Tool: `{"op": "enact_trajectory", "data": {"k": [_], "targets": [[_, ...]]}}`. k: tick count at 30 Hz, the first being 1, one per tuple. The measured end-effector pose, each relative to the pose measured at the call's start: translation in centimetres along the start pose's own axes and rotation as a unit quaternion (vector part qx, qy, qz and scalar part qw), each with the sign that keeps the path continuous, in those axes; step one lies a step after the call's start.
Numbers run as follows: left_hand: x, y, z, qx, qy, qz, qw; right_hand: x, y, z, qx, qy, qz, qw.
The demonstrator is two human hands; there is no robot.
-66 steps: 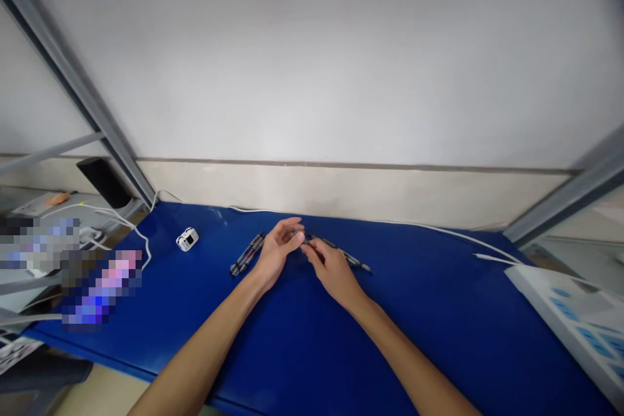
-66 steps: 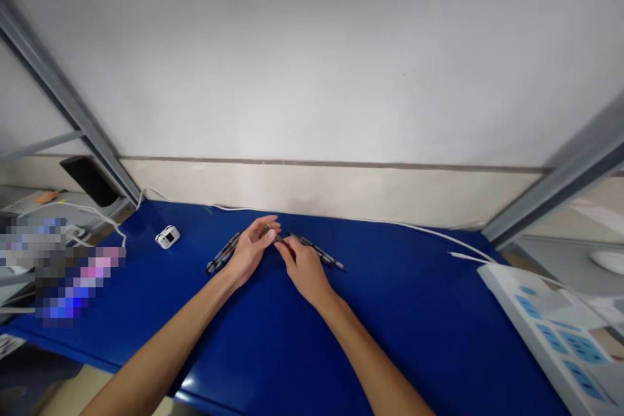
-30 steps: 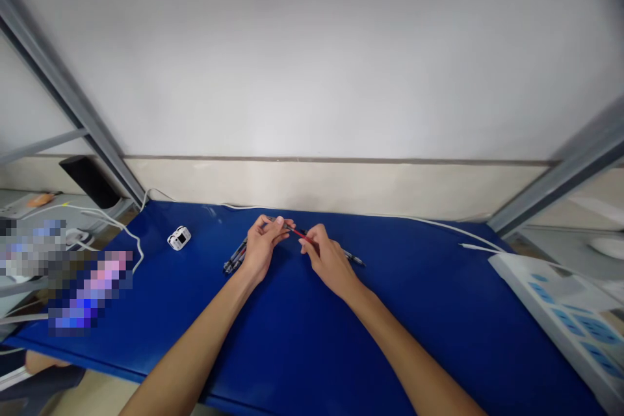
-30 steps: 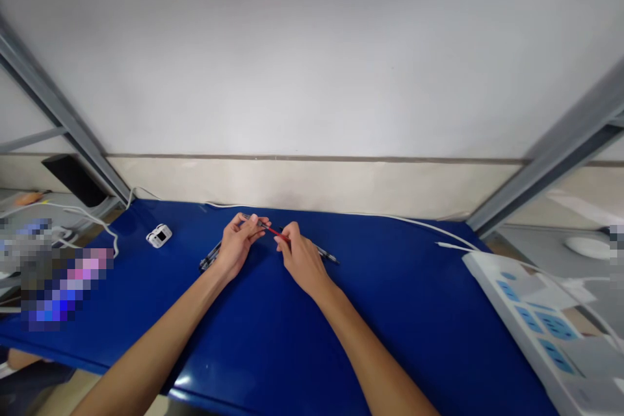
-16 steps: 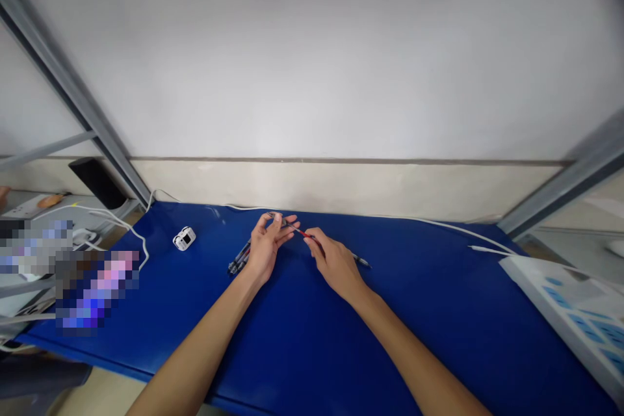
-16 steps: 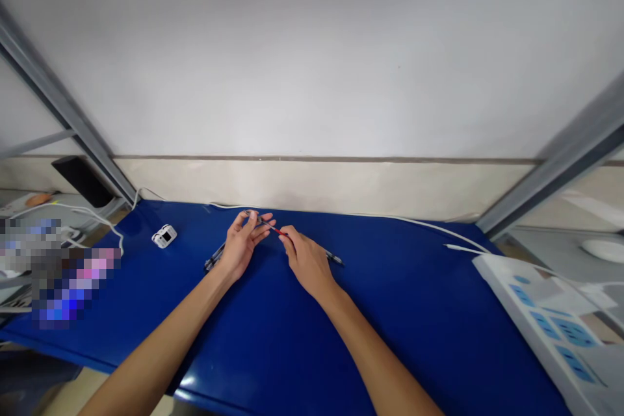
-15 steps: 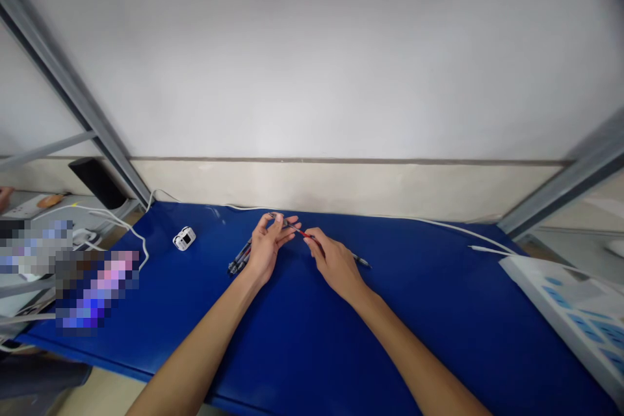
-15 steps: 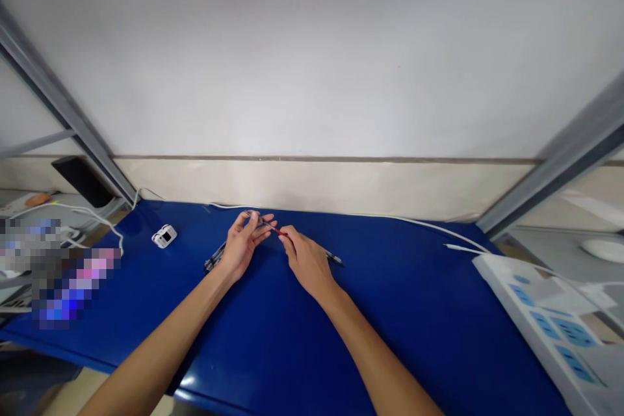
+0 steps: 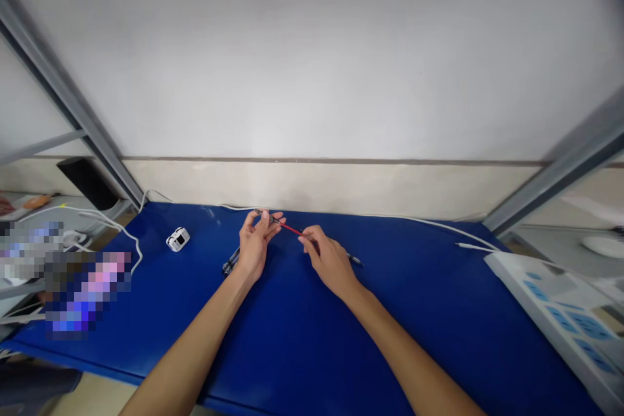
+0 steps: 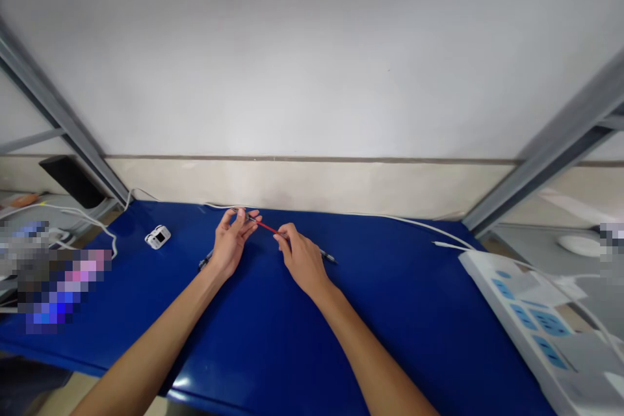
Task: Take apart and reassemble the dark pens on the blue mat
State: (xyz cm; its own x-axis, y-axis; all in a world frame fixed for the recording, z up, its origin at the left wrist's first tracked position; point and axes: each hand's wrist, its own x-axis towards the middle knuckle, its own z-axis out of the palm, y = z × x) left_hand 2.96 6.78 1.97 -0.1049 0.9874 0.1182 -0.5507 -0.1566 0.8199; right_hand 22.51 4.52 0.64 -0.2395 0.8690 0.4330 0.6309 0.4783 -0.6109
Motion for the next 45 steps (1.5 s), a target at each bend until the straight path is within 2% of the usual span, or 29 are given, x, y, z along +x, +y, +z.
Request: {"op": "enact_trajectory", "data": {"k": [2, 5, 8, 14, 19, 24, 28, 33, 36, 40, 45], "targets": [[-0.4, -0.1, 0.4, 0.018, -0.02, -0.007, 1.0, 0.0, -0.1, 0.1, 0.005, -0.004, -0.007, 1.0], [-1.3, -0.6, 1.1, 0.048, -0.08, -0.032, 0.995, -0.1, -0.2, 0.3, 0.027, -0.007, -0.01, 1.0], [-1.7, -1.0, 1.4, 0.069, -0.124, -0.038, 0.989, -0.2, 0.0, 0.6, 0.052, 0.009, 0.003, 0.999], [-1.3, -1.3, 0.9, 0.107, -0.119, -0.021, 0.987, -0.2, -0.1, 0.4, 0.079, 0.011, 0.001, 0.997], [-1.3, -1.1, 0.9, 0.063, -0.139, -0.033, 0.988, -0.1, -0.6, 0.0, 0.039, 0.001, -0.031, 0.999], [-1.4, -1.0, 0.9, 0.094, -0.1, -0.019, 0.99, -0.1, -0.5, 0.2, 0.047, 0.012, -0.021, 0.999], [-1.4, -0.8, 1.0, 0.021, -0.13, -0.027, 0.991, 0.0, -0.3, 0.2, 0.064, 0.013, -0.014, 0.998], [-1.5, -0.6, 1.2, 0.081, -0.112, -0.02, 0.99, -0.1, -0.2, 0.3, 0.053, 0.024, -0.017, 0.998], [-1.5, -0.6, 1.2, 0.036, -0.141, -0.023, 0.989, -0.1, -0.1, 0.4, 0.049, 0.027, -0.011, 0.998], [-1.4, -0.8, 1.1, 0.064, -0.102, -0.023, 0.992, -0.1, -0.1, 0.3, 0.044, 0.028, -0.008, 0.999], [-1.4, -0.8, 1.3, 0.046, -0.118, -0.013, 0.992, -0.1, -0.2, 0.2, 0.04, 0.024, -0.015, 0.999]]}}
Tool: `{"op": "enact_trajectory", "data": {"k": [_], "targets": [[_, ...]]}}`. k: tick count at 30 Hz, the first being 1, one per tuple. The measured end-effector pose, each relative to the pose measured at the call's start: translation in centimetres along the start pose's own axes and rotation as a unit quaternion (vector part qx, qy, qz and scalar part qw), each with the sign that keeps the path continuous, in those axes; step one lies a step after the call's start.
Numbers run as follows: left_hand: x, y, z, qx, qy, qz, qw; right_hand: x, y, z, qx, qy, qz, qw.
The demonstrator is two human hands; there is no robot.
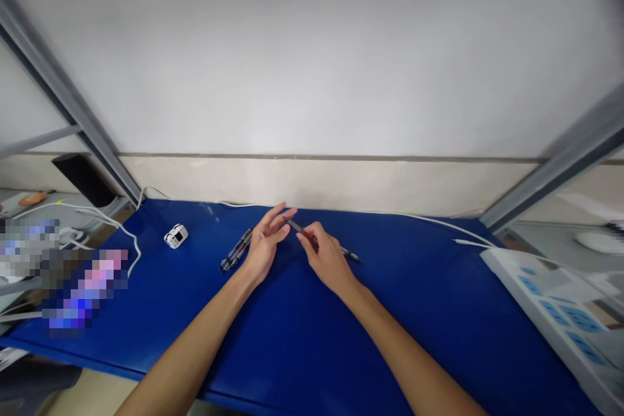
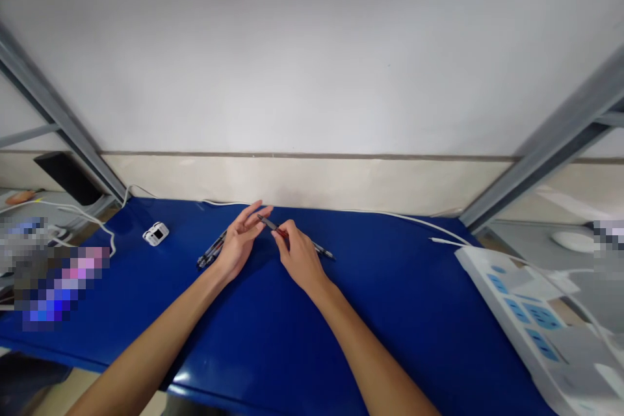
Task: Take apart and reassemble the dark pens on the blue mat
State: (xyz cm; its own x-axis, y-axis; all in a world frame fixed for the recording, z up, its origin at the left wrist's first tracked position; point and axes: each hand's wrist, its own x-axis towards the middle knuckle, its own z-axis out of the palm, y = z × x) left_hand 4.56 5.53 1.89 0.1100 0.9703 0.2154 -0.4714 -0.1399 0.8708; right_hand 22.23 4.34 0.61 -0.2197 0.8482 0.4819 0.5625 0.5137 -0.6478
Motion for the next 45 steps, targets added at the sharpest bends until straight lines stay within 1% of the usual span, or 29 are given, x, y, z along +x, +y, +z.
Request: {"op": "enact_trajectory", "data": {"k": [2, 4, 7, 10, 14, 19, 23, 26, 29, 30, 32, 35, 37, 39, 41, 43, 45], "targets": [[0.0, 0.0, 0.0, 0.023, 0.02, 0.01, 1.0, 0.0, -0.1, 0.0, -0.001, -0.001, -0.003, 1.0], [-0.1, -0.1, 0.0, 0.055, 0.035, 0.0, 0.998, -0.1, -0.1, -0.1, -0.007, -0.004, -0.006, 1.0], [-0.1, 0.0, 0.0, 0.044, 0.021, -0.011, 0.999, -0.1, -0.2, 0.0, -0.011, -0.01, -0.012, 1.0], [-0.1, 0.0, 0.0, 0.014, 0.017, 0.005, 1.0, -0.1, -0.2, 0.0, -0.005, -0.01, -0.013, 1.0], [0.0, -0.3, -0.2, 0.063, 0.039, 0.006, 0.997, -0.1, -0.4, -0.1, -0.002, -0.004, -0.005, 1.0], [0.1, -0.3, -0.5, 0.065, 0.031, -0.003, 0.997, 0.1, -0.9, -0.7, 0.012, -0.034, -0.009, 0.999], [0.1, 0.2, -0.5, 0.058, 0.022, -0.01, 0.998, 0.3, -1.2, -0.9, 0.043, -0.047, -0.001, 0.998], [0.1, 0.4, -0.5, 0.047, 0.014, -0.01, 0.999, 0.4, -1.3, -0.8, 0.094, -0.06, 0.024, 0.993], [0.1, 0.3, -0.5, 0.039, 0.015, -0.008, 0.999, 0.6, -1.4, -0.9, 0.19, -0.075, 0.072, 0.976], [0.1, 0.2, -0.6, 0.035, 0.021, -0.01, 0.999, 0.7, -1.4, -1.0, 0.236, -0.075, 0.091, 0.965], [0.2, 0.0, -0.7, 0.021, 0.038, -0.017, 0.999, 1.0, -1.4, -1.3, 0.336, -0.067, 0.126, 0.931], [0.2, -0.2, -0.7, 0.015, 0.052, -0.032, 0.998, 1.4, -1.2, -1.7, 0.447, -0.018, 0.162, 0.879], [0.1, -0.2, -0.5, 0.028, 0.042, -0.042, 0.998, 1.6, -0.9, -1.9, 0.478, 0.034, 0.174, 0.86], [-0.1, -0.1, -0.2, 0.047, 0.023, -0.046, 0.998, 1.9, -0.5, -1.9, 0.482, 0.089, 0.177, 0.853], [-0.3, 0.0, 0.0, 0.063, 0.008, -0.041, 0.997, 2.1, -0.2, -2.0, 0.476, 0.117, 0.17, 0.855], [-0.4, 0.1, 0.0, 0.063, 0.007, -0.031, 0.998, 2.3, 0.0, -2.3, 0.471, 0.11, 0.161, 0.86], [-0.3, 0.1, -0.2, 0.049, 0.017, -0.026, 0.998, 2.4, 0.1, -2.8, 0.48, 0.095, 0.156, 0.858]]}}
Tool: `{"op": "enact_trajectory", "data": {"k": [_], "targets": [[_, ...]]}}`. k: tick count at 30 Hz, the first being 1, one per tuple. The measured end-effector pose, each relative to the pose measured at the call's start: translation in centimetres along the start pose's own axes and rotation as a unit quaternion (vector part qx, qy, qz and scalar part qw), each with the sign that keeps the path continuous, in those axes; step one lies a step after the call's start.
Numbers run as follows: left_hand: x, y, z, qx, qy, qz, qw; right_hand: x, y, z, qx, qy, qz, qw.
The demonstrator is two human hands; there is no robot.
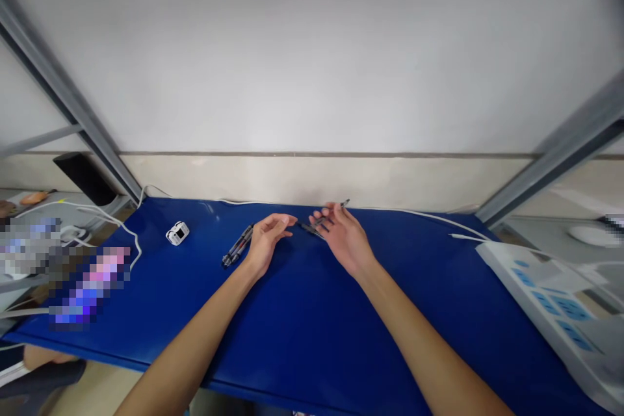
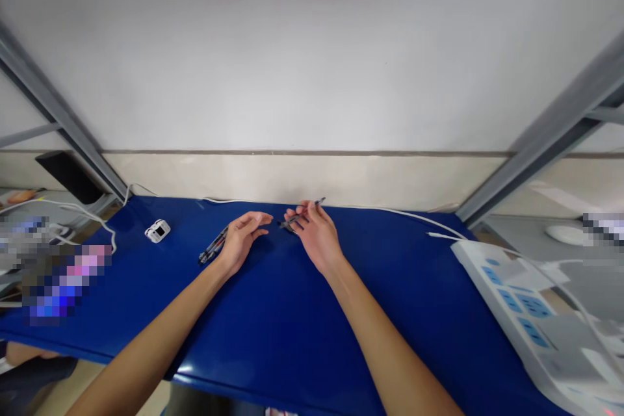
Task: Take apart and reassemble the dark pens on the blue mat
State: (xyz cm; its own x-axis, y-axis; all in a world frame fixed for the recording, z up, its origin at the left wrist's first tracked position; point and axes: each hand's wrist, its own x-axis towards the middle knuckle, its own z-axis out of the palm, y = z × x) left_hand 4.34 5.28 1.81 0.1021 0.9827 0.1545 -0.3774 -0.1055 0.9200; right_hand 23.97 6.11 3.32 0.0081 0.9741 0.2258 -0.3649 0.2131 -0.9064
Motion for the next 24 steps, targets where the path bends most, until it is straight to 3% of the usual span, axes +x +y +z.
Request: {"op": "enact_trajectory", "data": {"k": [8, 16, 24], "targets": [[0.6, -0.1, -0.8, -0.029, 0.027, -0.009, 0.999, -0.2, -1.5, -1.6, 0.126, -0.024, 0.088, 0.988], [0.5, 0.0, -0.9, -0.02, 0.034, -0.002, 0.999, -0.5, -1.6, -2.4, 0.155, 0.025, 0.082, 0.984], [0.6, -0.1, -1.1, -0.007, 0.036, 0.001, 0.999, -0.9, -2.5, -2.3, 0.327, 0.0, 0.12, 0.938]]}}
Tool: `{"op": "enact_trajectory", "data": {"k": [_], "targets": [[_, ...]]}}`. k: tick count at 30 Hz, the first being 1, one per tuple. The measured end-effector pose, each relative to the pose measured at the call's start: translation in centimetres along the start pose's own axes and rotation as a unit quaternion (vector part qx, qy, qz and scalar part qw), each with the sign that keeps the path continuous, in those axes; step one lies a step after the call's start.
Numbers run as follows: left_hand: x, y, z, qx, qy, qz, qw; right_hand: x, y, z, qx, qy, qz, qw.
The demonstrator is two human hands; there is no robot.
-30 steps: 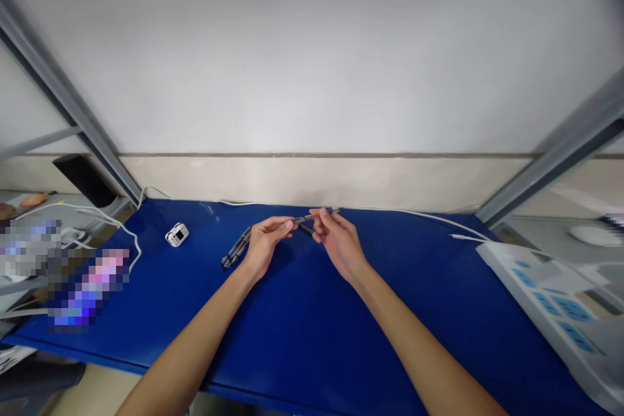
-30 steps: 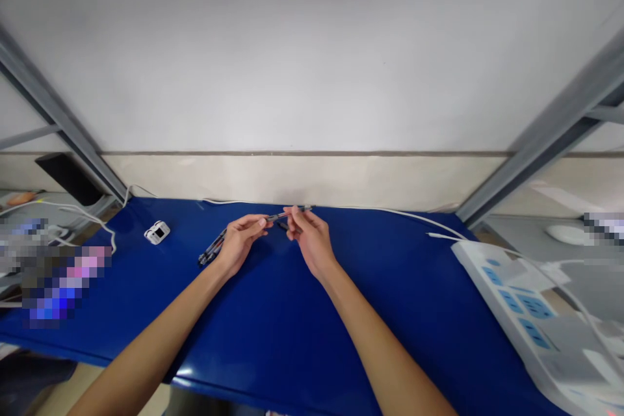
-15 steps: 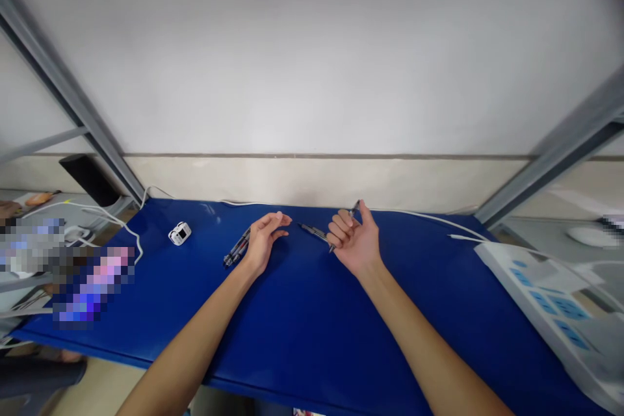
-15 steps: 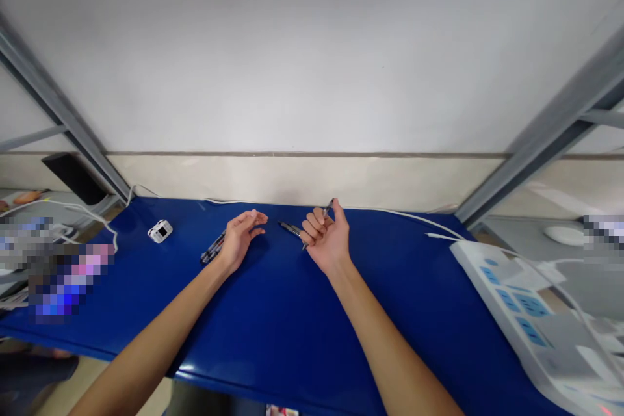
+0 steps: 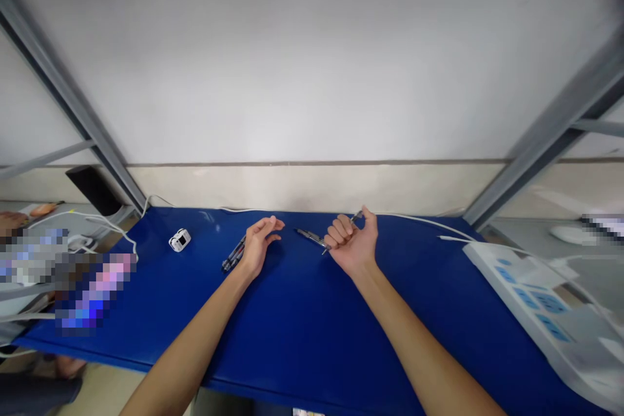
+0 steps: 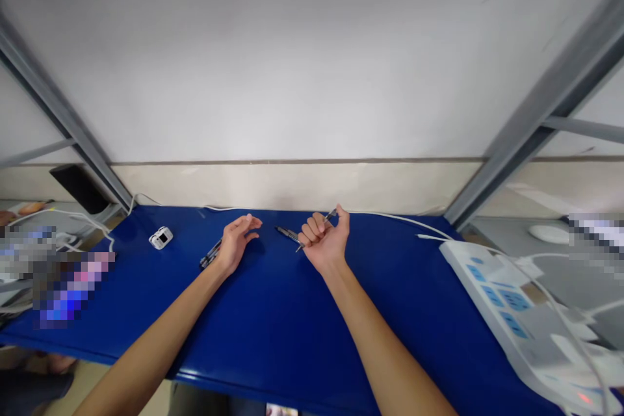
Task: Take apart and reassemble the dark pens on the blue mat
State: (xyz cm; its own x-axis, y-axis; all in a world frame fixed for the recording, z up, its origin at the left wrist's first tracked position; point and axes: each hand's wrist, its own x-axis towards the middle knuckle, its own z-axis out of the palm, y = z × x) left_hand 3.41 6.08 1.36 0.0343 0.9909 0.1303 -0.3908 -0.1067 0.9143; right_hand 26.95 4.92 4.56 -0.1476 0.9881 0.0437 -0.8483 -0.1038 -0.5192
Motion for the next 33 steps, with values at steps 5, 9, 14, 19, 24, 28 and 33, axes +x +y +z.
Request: {"op": "enact_trajectory", "data": {"k": [5, 9, 14, 19, 24, 28, 33], "targets": [[0.2, -0.1, 0.0, 0.007, 0.003, -0.001, 1.0, 0.1, 0.3, 0.0, 0.03, 0.004, 0.012, 0.999], [0.2, -0.2, -0.1, 0.014, -0.002, 0.0, 1.0, 0.1, 0.6, -0.2, 0.03, 0.001, 0.023, 0.999], [0.2, -0.3, -0.1, 0.019, -0.006, 0.003, 1.0, 0.1, 0.8, -0.2, 0.018, -0.007, 0.021, 1.0], [0.2, -0.3, -0.1, 0.024, -0.001, 0.003, 1.0, 0.4, 0.9, 0.0, 0.004, -0.023, 0.013, 1.0], [0.0, -0.2, 0.1, 0.022, -0.003, 0.007, 1.0, 1.1, 2.0, 0.3, -0.036, 0.019, -0.002, 0.999], [-0.1, 0.1, 0.2, 0.008, -0.002, 0.004, 1.0, 1.1, 2.8, 0.4, -0.088, 0.004, 0.015, 0.996], [-0.1, 0.2, 0.2, 0.005, -0.001, 0.004, 1.0, 0.9, 2.7, 0.9, -0.142, -0.009, -0.044, 0.989]]}}
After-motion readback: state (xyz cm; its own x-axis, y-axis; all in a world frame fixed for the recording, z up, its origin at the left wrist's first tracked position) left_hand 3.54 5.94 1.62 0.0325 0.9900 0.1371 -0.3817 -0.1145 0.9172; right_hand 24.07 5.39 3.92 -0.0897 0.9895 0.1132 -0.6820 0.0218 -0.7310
